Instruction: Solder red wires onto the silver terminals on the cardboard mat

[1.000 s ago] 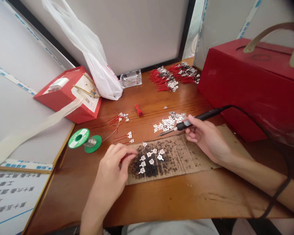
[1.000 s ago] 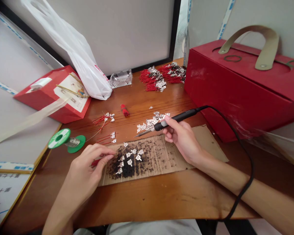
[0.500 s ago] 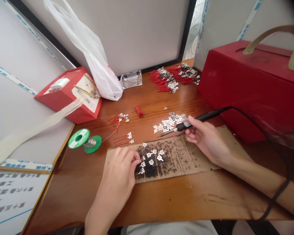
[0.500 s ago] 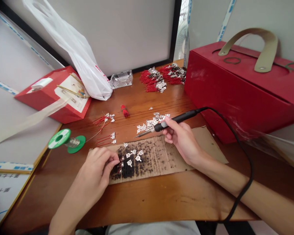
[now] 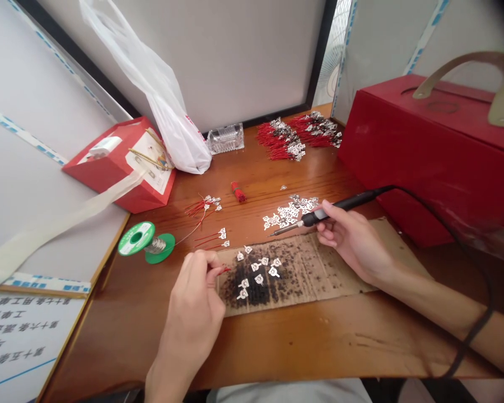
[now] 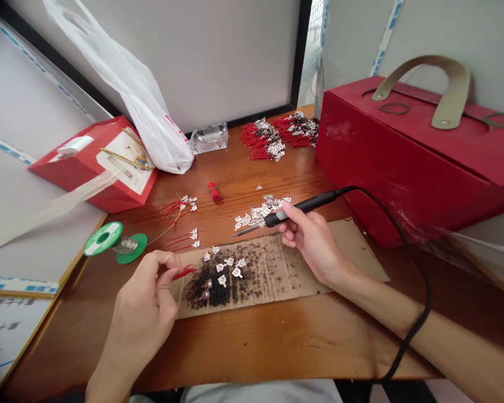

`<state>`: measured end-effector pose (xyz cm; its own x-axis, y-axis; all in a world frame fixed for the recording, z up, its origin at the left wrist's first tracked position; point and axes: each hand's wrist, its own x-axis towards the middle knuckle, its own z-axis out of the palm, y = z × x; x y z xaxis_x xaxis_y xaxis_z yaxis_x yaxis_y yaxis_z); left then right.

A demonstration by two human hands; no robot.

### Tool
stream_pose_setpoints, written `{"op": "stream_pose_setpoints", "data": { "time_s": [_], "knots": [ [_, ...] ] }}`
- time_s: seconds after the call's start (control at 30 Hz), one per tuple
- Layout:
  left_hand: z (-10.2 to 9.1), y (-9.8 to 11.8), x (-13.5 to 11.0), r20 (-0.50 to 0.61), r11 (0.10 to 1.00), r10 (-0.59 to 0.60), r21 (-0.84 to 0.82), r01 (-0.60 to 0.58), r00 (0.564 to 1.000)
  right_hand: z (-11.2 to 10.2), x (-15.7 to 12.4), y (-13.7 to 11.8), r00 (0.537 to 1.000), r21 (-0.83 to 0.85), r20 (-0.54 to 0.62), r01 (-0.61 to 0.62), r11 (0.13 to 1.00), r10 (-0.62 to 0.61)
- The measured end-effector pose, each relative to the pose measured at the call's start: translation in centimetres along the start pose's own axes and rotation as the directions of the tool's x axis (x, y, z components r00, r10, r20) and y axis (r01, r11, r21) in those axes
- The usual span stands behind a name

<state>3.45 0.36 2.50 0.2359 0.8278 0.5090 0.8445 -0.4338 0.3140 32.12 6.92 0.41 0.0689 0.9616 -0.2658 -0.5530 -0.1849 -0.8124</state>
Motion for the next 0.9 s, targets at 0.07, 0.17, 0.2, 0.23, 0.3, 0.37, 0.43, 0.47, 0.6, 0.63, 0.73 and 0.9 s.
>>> {"op": "stream_pose_setpoints", "data": {
  "time_s": [0.07,0.17,0.2,0.23,0.3,0.37,0.43,0.47,0.6,0.63,0.73,0.9],
  "knots": [
    [0.0,0.0,-0.1,-0.035,1.0,0.0,0.003,0.0,0.999,0.0,0.0,-0.1,1.0,0.002,0.004,-0.004,1.0,0.004],
    [-0.1,-0.3,-0.3,-0.064,1.0,-0.01,0.016,0.011,0.998,0.0,0.0,-0.1,1.0,0.004,0.004,-0.011,1.0,0.011],
    [-0.2,-0.4,-0.3,-0.064,1.0,-0.016,0.021,0.017,0.998,0.0,0.0,-0.1,1.0,0.005,0.001,-0.013,1.0,0.013],
    [-0.3,-0.6,-0.3,-0.06,0.999,-0.023,0.025,0.024,0.998,0.0,0.0,-0.1,1.0,0.005,-0.002,-0.014,1.0,0.014],
    [-0.4,-0.9,-0.2,-0.041,0.999,-0.041,0.029,0.042,0.998,0.0,0.0,0.0,1.0,0.009,-0.009,-0.015,1.0,0.015],
    [-0.3,-1.2,0.1,-0.011,0.998,-0.056,0.023,0.057,0.998,-0.1,0.0,0.0,1.0,0.013,-0.015,-0.014,1.0,0.014],
    [0.0,-1.5,0.5,0.034,0.998,-0.056,0.008,0.056,0.998,-0.1,0.1,0.1,1.0,0.018,-0.02,-0.013,1.0,0.013],
    [0.3,-1.7,0.8,0.061,0.999,-0.052,-0.001,0.052,0.997,-0.1,0.1,0.1,1.0,0.021,-0.022,-0.013,1.0,0.013],
    [2.0,-2.4,2.0,0.161,0.998,-0.056,-0.005,0.057,0.985,-0.1,0.1,0.0,1.0,0.031,-0.019,-0.014,0.999,0.015],
    [2.4,-2.6,2.3,0.177,0.998,-0.062,0.0,0.063,0.982,0.0,0.1,0.0,1.0,0.032,-0.016,-0.015,0.999,0.015],
    [3.1,-3.0,3.0,0.206,0.997,-0.07,0.003,0.071,0.976,0.0,0.0,0.0,1.0,0.034,-0.008,-0.014,0.999,0.015],
    [2.3,-2.8,3.3,0.178,0.997,-0.027,-0.069,0.04,0.984,-0.1,-0.1,0.0,1.0,0.037,-0.017,-0.017,0.999,0.018]
  ]
}}
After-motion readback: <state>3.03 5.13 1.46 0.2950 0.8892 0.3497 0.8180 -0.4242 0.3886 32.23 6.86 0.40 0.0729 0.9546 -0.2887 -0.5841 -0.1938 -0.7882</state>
